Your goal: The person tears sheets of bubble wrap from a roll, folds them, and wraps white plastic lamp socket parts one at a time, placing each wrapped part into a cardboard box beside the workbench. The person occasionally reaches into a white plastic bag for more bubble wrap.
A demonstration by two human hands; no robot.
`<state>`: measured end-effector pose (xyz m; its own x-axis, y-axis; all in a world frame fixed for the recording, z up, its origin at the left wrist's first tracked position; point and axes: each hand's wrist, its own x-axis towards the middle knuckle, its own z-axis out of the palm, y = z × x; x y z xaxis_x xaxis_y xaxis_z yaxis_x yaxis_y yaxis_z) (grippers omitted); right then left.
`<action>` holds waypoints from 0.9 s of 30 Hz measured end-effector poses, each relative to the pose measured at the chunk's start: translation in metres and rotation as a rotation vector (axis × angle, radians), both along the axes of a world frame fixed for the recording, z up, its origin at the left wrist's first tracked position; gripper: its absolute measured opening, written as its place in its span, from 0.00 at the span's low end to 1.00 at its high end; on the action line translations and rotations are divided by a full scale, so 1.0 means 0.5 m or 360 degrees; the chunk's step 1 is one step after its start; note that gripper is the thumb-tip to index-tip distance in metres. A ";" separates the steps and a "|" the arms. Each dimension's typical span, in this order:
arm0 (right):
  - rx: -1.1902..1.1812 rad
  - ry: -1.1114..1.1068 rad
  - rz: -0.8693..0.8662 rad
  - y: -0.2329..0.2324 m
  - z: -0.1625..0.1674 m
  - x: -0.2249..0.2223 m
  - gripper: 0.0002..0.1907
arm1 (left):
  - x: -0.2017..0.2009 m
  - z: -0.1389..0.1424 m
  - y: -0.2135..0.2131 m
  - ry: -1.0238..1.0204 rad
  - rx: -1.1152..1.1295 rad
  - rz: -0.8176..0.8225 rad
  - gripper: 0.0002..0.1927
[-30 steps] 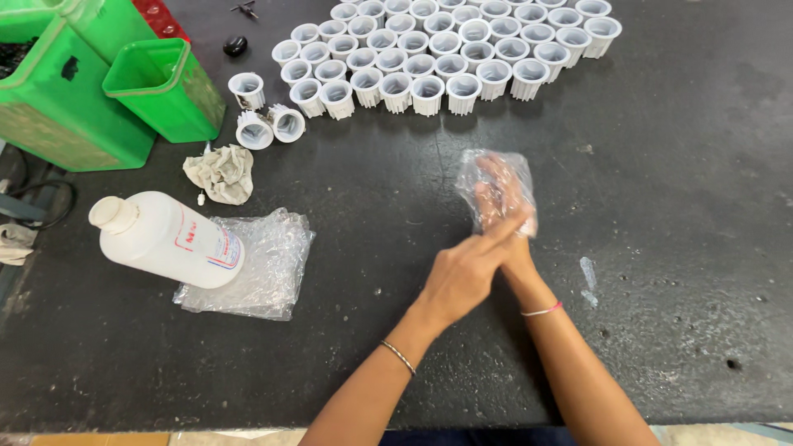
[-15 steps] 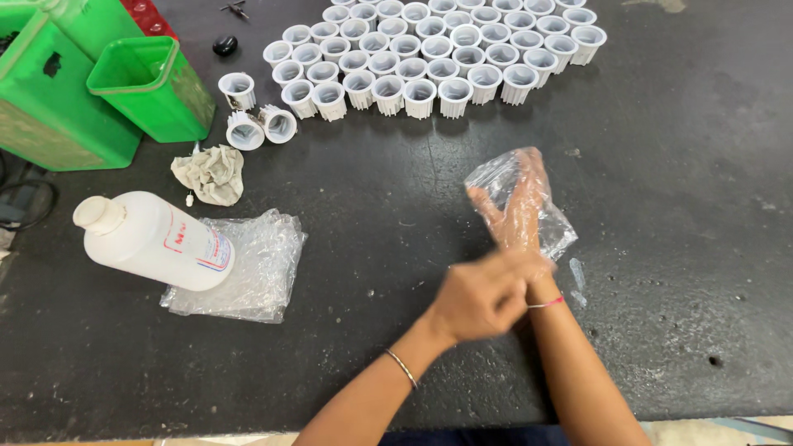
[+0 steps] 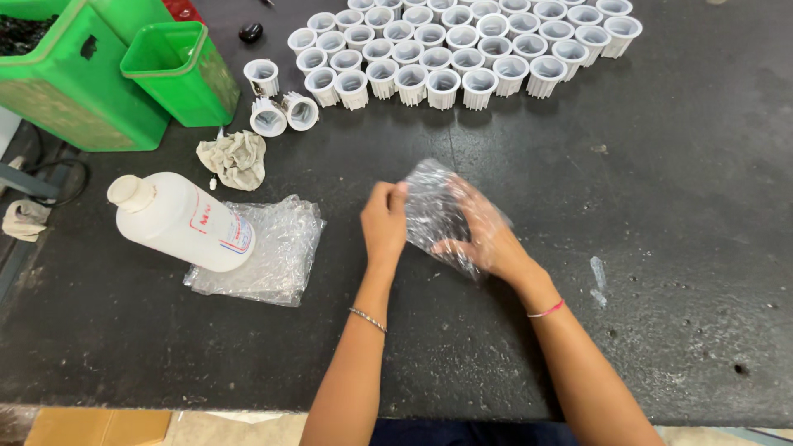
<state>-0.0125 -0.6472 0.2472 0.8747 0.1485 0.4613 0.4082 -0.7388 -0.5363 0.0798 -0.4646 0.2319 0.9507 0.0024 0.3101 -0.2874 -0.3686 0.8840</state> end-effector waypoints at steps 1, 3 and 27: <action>0.0007 0.0051 -0.0034 -0.005 -0.002 -0.001 0.56 | 0.011 -0.006 0.015 0.0002 -0.0030 0.0049 0.15; 0.0019 0.0144 -0.0095 -0.012 -0.004 0.000 0.60 | 0.031 -0.014 0.040 -0.0005 -0.0091 0.0154 0.15; -0.0047 0.0407 0.0275 -0.026 0.067 -0.026 0.58 | 0.086 -0.032 0.106 0.0946 -0.0774 -0.0328 0.25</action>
